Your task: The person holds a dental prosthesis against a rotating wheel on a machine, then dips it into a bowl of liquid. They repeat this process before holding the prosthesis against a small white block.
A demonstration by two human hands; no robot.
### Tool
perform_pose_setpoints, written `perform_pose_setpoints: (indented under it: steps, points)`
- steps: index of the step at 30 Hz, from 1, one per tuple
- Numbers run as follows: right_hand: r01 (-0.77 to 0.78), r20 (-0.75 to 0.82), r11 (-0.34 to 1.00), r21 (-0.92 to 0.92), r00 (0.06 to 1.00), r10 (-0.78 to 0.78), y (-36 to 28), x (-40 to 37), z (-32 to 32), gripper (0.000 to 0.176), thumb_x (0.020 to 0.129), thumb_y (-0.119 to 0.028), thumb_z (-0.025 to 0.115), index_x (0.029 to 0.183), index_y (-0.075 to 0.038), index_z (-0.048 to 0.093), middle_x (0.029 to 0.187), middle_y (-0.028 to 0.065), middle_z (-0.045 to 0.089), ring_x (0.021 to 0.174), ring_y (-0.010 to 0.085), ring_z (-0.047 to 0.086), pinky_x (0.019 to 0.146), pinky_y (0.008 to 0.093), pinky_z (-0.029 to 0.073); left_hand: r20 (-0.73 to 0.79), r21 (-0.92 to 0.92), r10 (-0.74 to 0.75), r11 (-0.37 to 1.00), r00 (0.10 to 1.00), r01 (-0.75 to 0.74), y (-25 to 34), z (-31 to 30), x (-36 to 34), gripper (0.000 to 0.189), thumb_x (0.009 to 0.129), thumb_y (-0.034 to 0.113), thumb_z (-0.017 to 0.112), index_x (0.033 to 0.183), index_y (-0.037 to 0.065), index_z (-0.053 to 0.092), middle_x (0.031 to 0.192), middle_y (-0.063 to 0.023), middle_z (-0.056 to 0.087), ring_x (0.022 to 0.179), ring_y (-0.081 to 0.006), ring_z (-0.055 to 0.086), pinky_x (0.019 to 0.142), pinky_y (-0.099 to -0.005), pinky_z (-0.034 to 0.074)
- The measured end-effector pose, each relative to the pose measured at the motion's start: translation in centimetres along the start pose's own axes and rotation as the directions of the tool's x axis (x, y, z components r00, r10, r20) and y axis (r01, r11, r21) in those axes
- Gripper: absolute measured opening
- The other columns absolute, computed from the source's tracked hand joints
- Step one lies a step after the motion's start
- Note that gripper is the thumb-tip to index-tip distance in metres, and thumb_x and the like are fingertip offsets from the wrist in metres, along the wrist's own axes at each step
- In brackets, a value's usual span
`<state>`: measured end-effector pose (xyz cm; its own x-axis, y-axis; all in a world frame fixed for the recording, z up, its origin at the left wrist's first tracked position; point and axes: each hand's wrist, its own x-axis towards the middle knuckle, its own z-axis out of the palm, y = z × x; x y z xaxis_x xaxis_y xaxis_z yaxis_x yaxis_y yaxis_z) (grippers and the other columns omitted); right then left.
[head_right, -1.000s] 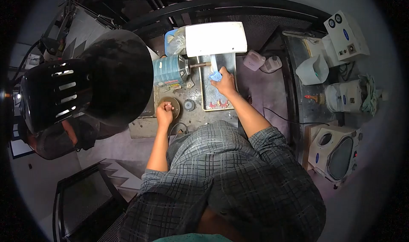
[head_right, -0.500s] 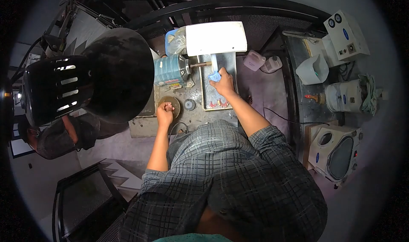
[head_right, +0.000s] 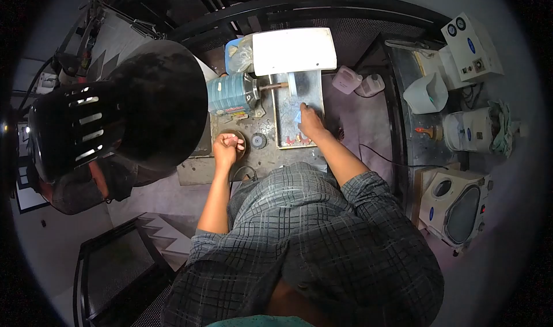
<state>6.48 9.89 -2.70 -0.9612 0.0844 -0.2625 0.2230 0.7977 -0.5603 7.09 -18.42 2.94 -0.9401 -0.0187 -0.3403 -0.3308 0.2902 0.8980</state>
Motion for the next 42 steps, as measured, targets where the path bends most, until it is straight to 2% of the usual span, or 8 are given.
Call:
perform_pose_setpoints:
  steps: [1, 7, 10, 12, 15, 28, 36, 42]
  points:
    - [-0.001, 0.003, 1.0, 0.004, 1.0, 0.001, 0.5, -0.1, 0.2, 0.041, 0.065, -0.005, 0.066, 0.099, 0.003, 0.043, 0.099, 0.0226, 0.054, 0.096, 0.0384, 0.052, 0.082, 0.0418, 0.044, 0.067, -0.123, -0.105, 0.986, 0.992, 0.113, 0.9, 0.4, 0.0, 0.009, 0.086, 0.003, 0.05, 0.086, -0.006, 0.051, 0.074, -0.0139, 0.062, 0.052, -0.0138, 0.057, 0.049, -0.0227, 0.045]
    - [0.111, -0.031, 0.993, -0.042, 0.993, -0.112, -0.3, -1.8, -1.0, 0.037, 0.066, -0.003, 0.065, 0.099, 0.004, 0.049, 0.102, 0.0252, 0.053, 0.096, 0.0393, 0.051, 0.082, 0.0413, 0.044, 0.356, -0.313, 0.11, 0.95, 0.928, 0.008, 2.0, 3.5, 1.9, 0.02, 0.089, 0.007, 0.046, 0.104, -0.007, 0.048, 0.081, -0.0157, 0.062, 0.06, -0.015, 0.057, 0.053, -0.0239, 0.045]
    - [0.248, -0.133, 0.951, 0.187, 0.965, -0.225, -3.2, -2.8, -3.9, 0.034, 0.07, -0.007, 0.066, 0.099, 0.005, 0.053, 0.101, 0.0214, 0.056, 0.091, 0.0322, 0.056, 0.08, 0.0371, 0.046, 0.398, -0.321, 0.131, 0.947, 0.908, 0.004, 3.5, 5.6, 2.3, 0.014, 0.088, 0.004, 0.047, 0.1, -0.003, 0.044, 0.079, -0.0152, 0.061, 0.058, -0.015, 0.056, 0.054, -0.0259, 0.045]
    - [-0.045, 0.161, 0.721, 0.691, 0.983, -0.093, -4.4, -3.0, -5.0, 0.029, 0.076, -0.011, 0.063, 0.101, 0.003, 0.057, 0.097, 0.0159, 0.061, 0.089, 0.0226, 0.059, 0.079, 0.0319, 0.045, 0.424, -0.327, 0.126, 0.945, 0.897, 0.022, 3.7, 7.0, 2.8, 0.013, 0.088, 0.005, 0.048, 0.098, -0.002, 0.044, 0.079, -0.0151, 0.061, 0.058, -0.0151, 0.056, 0.053, -0.0258, 0.045]
    - [0.071, 0.072, 0.571, 0.818, 0.972, -0.224, -3.0, -1.8, -3.0, 0.028, 0.082, -0.012, 0.059, 0.106, 0.002, 0.057, 0.095, 0.0123, 0.063, 0.088, 0.0158, 0.058, 0.079, 0.0294, 0.045, 0.471, -0.357, 0.126, 0.932, 0.873, 0.058, 3.7, 9.2, 3.9, 0.012, 0.087, 0.005, 0.051, 0.096, -0.002, 0.046, 0.077, -0.0132, 0.062, 0.057, -0.0149, 0.055, 0.053, -0.0258, 0.045]
    - [0.111, -0.086, 0.592, 0.798, 0.994, -0.071, -0.9, -0.6, -3.1, 0.021, 0.078, -0.007, 0.061, 0.094, 0.005, 0.06, 0.078, 0.0087, 0.065, 0.073, 0.0119, 0.061, 0.067, 0.0266, 0.048, 0.454, -0.406, -0.168, 0.835, 0.875, 0.371, 2.9, 15.4, 6.5, 0.005, 0.083, 0.002, 0.053, 0.083, -0.001, 0.056, 0.072, -0.0077, 0.059, 0.057, -0.0138, 0.052, 0.052, -0.0257, 0.041]
    - [-0.013, -0.152, 0.859, 0.511, 0.983, 0.105, -1.4, 0.5, -3.7, 0.021, 0.081, -0.016, 0.056, 0.094, -0.001, 0.062, 0.075, 0.0172, 0.062, 0.064, 0.0228, 0.062, 0.061, 0.0327, 0.047, 0.435, -0.577, -0.318, 0.62, 0.843, 0.532, 2.8, 17.0, 7.2, 0.005, 0.081, 0.003, 0.058, 0.084, -0.001, 0.056, 0.075, -0.0071, 0.06, 0.059, -0.0136, 0.053, 0.052, -0.0253, 0.041]
    - [-0.209, -0.011, 0.694, 0.689, 0.954, 0.299, -3.6, 0.8, -5.6, 0.02, 0.081, -0.015, 0.055, 0.094, -0.002, 0.063, 0.073, 0.0128, 0.064, 0.061, 0.0157, 0.06, 0.059, 0.0291, 0.046, 0.407, -0.736, -0.343, 0.426, 0.847, 0.526, 2.0, 18.5, 7.1, 0.005, 0.081, 0.003, 0.055, 0.083, 0.0, 0.058, 0.077, -0.0074, 0.06, 0.063, -0.0157, 0.054, 0.058, -0.0253, 0.043]
